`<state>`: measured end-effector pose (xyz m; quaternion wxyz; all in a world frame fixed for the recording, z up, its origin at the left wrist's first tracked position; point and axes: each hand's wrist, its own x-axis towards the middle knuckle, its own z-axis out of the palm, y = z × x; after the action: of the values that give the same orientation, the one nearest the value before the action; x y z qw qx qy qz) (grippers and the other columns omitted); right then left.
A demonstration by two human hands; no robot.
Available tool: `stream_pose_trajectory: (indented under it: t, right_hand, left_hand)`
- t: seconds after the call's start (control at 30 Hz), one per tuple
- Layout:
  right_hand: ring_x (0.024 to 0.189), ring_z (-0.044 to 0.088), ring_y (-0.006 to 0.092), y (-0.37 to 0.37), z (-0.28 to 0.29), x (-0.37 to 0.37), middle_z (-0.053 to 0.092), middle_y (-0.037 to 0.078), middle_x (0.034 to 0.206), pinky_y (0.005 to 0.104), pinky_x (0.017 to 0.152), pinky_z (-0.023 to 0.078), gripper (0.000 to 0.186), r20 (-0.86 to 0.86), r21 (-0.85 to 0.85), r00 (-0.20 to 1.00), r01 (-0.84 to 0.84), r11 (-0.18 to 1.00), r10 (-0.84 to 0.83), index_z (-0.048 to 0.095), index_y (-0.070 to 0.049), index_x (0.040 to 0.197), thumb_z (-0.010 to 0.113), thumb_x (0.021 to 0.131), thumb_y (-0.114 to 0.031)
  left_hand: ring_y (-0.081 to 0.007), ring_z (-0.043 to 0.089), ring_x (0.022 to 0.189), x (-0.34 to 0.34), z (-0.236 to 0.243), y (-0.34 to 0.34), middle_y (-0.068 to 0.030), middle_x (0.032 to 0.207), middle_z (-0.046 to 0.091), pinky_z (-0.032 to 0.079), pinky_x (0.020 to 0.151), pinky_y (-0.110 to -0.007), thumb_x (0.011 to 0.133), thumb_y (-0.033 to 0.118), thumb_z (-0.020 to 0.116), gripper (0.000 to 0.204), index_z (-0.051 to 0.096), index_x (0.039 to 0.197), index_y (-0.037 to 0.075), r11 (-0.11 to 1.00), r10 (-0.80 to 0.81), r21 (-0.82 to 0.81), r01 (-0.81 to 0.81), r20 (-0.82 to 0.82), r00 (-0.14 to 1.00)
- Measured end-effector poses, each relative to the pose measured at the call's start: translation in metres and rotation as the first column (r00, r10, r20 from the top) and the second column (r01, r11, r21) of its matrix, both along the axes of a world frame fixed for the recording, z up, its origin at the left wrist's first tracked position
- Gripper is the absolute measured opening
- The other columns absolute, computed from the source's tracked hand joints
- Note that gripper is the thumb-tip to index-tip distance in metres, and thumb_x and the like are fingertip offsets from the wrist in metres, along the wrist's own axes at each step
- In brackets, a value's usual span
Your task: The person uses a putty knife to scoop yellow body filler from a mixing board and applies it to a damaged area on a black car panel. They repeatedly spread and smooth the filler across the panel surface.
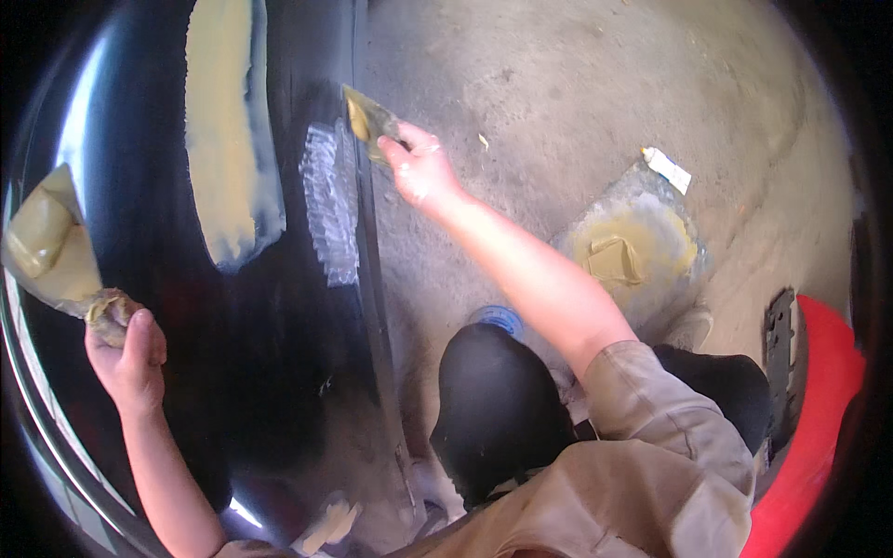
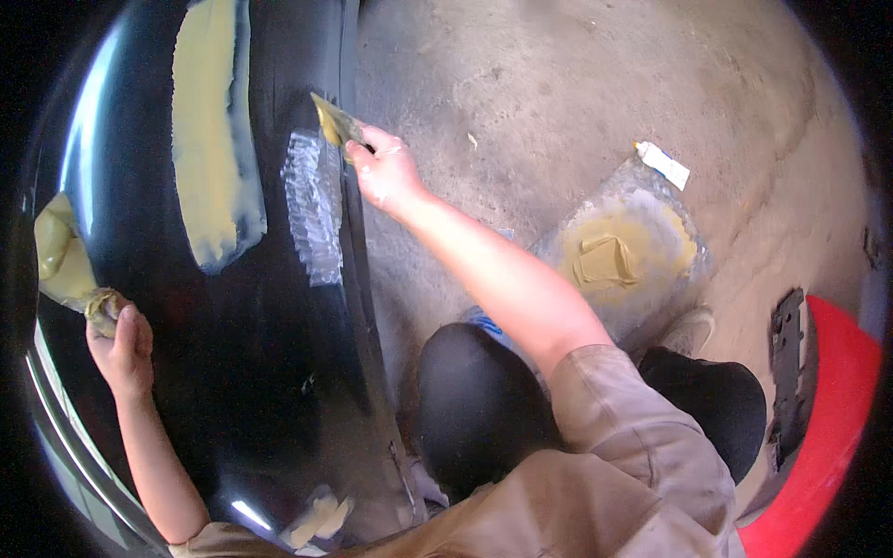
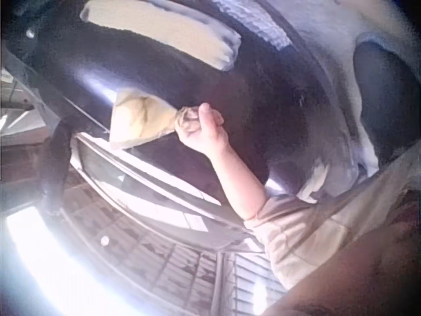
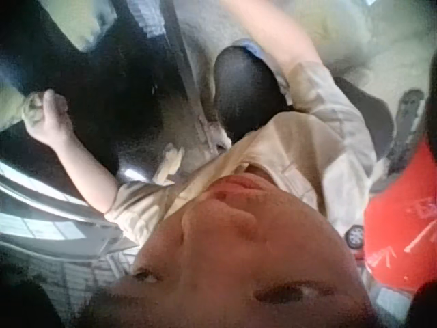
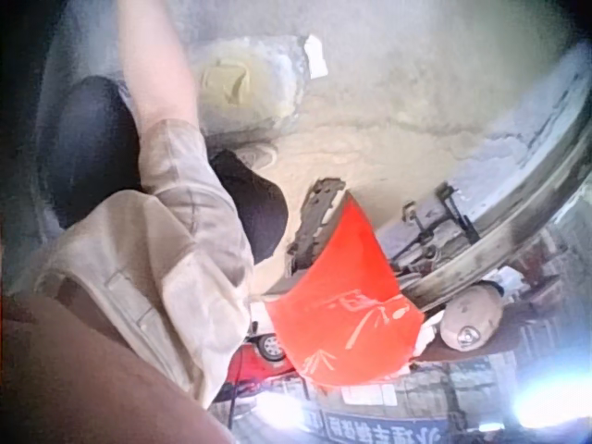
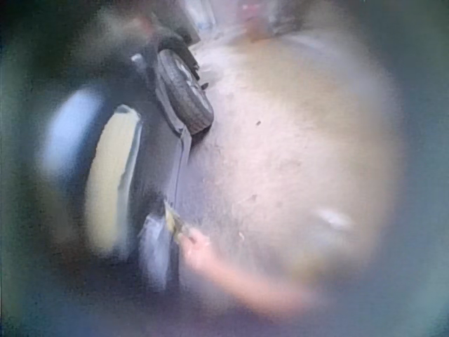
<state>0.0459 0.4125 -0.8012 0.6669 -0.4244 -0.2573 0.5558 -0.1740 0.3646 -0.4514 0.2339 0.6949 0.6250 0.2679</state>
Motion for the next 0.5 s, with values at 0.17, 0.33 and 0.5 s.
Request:
stream_pose_trajectory:
  t: [0.17, 0.33, 0.5]
  right_hand:
    - [0.112, 0.063, 0.0343, 0.039, -0.013, -0.030, 0.066, 0.020, 0.117, 0.0376, 0.097, 0.047, 0.035, 0.261, 0.166, 0.956, 0.094, 0.982, -0.136, 0.064, -0.008, 0.126, 0.053, 0.092, -0.005]
    - [0.110, 0.062, 0.0378, 0.071, -0.024, -0.047, 0.065, 0.021, 0.115, 0.0415, 0.096, 0.049, 0.035, 0.335, 0.226, 0.931, 0.072, 0.972, -0.147, 0.066, -0.008, 0.121, 0.051, 0.090, -0.003]
    - [0.109, 0.064, 0.0363, 0.085, -0.039, -0.057, 0.066, 0.018, 0.118, 0.0381, 0.096, 0.050, 0.034, 0.431, 0.291, 0.878, 0.085, 0.953, -0.210, 0.065, -0.009, 0.124, 0.053, 0.092, -0.004]
  left_hand:
    - [-0.0073, 0.044, 0.048, -0.015, 0.003, -0.003, -0.0018, 0.073, 0.052, 0.034, 0.042, -0.020, 0.086, 0.026, 0.074, 0.042, 0.050, 0.113, 0.005, 0.998, 0.032, 0.048, -0.029, -0.063, 0.998]
    - [-0.0059, 0.042, 0.048, -0.034, 0.018, -0.005, 0.0003, 0.074, 0.051, 0.032, 0.042, -0.017, 0.088, 0.035, 0.072, 0.049, 0.050, 0.122, 0.009, 0.997, -0.064, 0.036, 0.074, -0.232, 0.971]
    - [-0.0040, 0.037, 0.052, -0.073, 0.048, -0.008, 0.0041, 0.069, 0.043, 0.026, 0.045, -0.018, 0.094, 0.039, 0.065, 0.038, 0.055, 0.113, 0.007, 0.994, -0.113, -0.041, 0.106, -0.378, 0.919]
